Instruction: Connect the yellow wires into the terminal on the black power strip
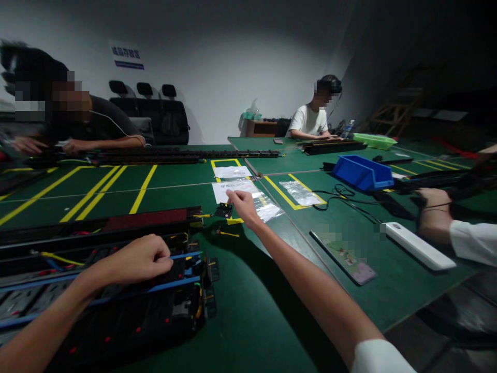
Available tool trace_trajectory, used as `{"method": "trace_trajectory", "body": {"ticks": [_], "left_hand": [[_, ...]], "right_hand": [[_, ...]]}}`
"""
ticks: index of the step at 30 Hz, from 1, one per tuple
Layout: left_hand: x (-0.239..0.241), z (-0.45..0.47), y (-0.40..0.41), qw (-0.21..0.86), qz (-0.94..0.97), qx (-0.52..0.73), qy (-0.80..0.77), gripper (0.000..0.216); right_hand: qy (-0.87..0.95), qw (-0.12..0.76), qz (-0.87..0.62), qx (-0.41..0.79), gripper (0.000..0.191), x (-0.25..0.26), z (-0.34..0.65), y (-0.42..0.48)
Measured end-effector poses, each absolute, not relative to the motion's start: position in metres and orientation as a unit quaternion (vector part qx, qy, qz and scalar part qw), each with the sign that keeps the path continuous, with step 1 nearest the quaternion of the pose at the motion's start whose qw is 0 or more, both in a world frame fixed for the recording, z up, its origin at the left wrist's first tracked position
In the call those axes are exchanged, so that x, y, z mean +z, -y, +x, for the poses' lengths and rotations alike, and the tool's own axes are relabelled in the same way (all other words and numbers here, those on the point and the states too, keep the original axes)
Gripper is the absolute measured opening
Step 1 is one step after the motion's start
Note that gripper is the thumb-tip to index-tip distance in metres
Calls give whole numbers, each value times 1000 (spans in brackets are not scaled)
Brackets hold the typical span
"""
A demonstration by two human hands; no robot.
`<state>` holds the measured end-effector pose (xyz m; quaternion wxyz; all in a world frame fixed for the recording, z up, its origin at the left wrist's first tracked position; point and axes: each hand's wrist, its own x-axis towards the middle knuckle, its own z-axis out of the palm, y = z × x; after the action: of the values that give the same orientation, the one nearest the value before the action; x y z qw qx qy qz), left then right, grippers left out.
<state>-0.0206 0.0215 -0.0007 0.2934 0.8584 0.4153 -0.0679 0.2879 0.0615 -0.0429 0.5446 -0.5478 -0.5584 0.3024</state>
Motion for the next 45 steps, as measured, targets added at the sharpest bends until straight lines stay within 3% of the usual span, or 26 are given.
{"method": "trace_trajectory", "body": {"ticks": [3,9,45], "left_hand": [[-2,-21,-22,287,866,-60,-405,38],[0,-20,-20,296,858,-62,-415,38],[2,-17,-14,253,866,-68,-426,34]], "right_hand": [[441,621,-588,274,51,-67,304,-73],[356,645,-616,279,47,-89,320,-83],[414,600,-632,261,51,-93,314,-80]]}}
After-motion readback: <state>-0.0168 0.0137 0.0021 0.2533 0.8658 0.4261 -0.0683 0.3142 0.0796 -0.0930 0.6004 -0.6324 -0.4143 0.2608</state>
